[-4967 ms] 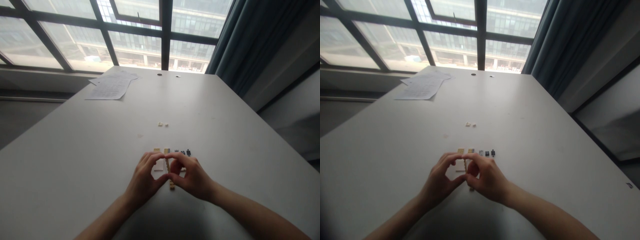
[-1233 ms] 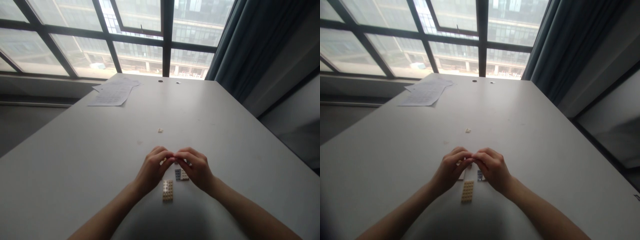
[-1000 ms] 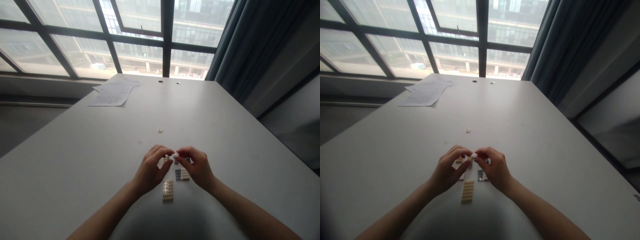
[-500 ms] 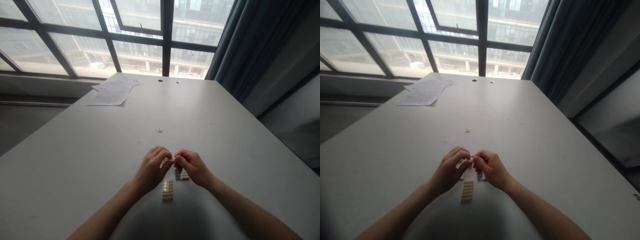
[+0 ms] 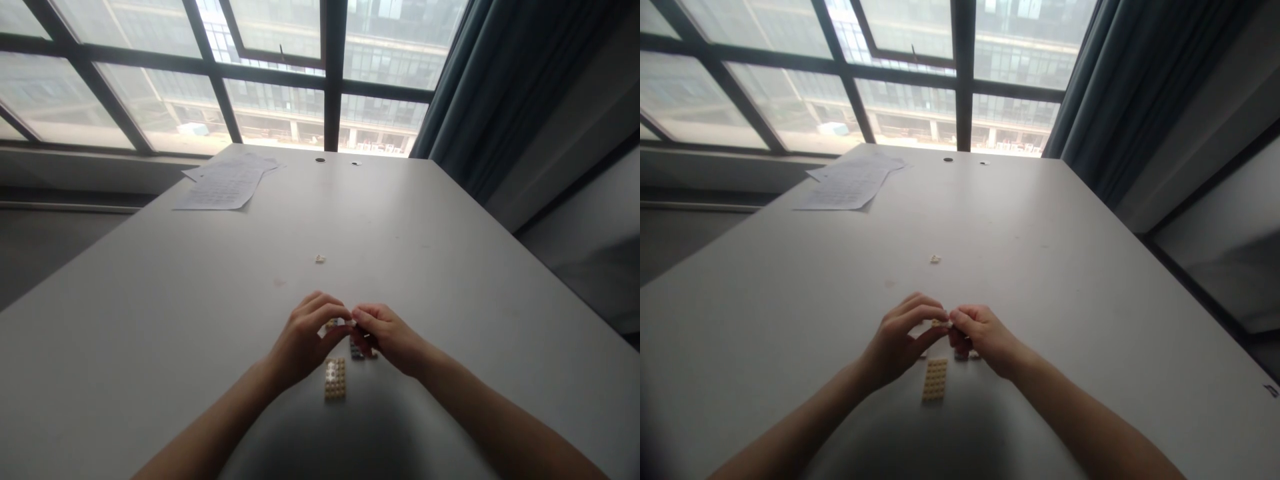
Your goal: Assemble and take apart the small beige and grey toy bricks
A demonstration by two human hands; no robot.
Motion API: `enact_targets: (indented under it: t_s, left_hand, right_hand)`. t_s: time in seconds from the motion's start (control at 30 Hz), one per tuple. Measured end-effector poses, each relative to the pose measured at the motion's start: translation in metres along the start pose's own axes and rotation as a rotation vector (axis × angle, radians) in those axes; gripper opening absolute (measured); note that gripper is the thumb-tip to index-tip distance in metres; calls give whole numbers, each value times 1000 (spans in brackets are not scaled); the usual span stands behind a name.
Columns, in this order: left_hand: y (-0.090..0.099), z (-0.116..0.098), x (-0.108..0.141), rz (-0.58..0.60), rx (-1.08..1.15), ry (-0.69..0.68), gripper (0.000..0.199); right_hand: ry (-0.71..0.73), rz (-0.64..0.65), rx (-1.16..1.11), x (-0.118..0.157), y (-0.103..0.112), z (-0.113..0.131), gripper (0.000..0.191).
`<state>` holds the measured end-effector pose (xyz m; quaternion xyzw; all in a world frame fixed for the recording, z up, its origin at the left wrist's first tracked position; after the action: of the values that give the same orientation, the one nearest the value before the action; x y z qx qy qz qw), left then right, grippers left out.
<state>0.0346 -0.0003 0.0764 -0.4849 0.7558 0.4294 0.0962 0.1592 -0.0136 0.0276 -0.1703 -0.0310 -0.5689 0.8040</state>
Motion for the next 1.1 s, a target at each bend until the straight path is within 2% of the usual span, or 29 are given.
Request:
enact_targets:
  t_s: [0.1, 0.23, 0.37, 0.5, 0.6, 0.73, 0.87, 0.93, 1.1]
  left_hand:
    - [2, 2, -1, -11, 23, 28, 0]
    - [4, 8, 0, -37, 8, 105, 4]
    - [1, 13, 2, -33, 35, 167, 10]
    - [-1, 13, 2, -31, 56, 186, 12]
    - [4, 12, 0, -63, 45, 174, 14]
    - [22, 20, -2, -213, -29, 238, 15]
    - [34, 30, -2, -319, -72, 315, 20]
    - [36, 32, -1, -334, -85, 327, 21]
    - [34, 34, 2, -322, -100, 313, 19]
  right_hand:
    - [67, -30, 135, 0, 6, 8, 37]
    - [237, -122, 394, 7, 15, 28, 21]
    - [403, -160, 691, 15, 12, 42, 11]
    - [498, -159, 840, 19, 5, 48, 8]
    - [513, -153, 905, 22, 8, 54, 7]
    - [481, -248, 952, 30, 27, 58, 5]
    - [434, -294, 1047, 31, 37, 46, 3]
    - [423, -270, 1099, 26, 30, 36, 4]
    - [427, -180, 1189, 7, -3, 12, 7]
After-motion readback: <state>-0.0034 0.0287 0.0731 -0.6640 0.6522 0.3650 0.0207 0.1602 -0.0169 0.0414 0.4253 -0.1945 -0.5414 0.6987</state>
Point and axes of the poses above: each hand's wrist, its own x-axis away from the middle knuckle, its own y-axis out of the back of the hand, z = x × y, the point moved 6 cm from there along -x, towards the middle knuckle, and after that the axes turned 1 degree about y, right-handed, at the moved point
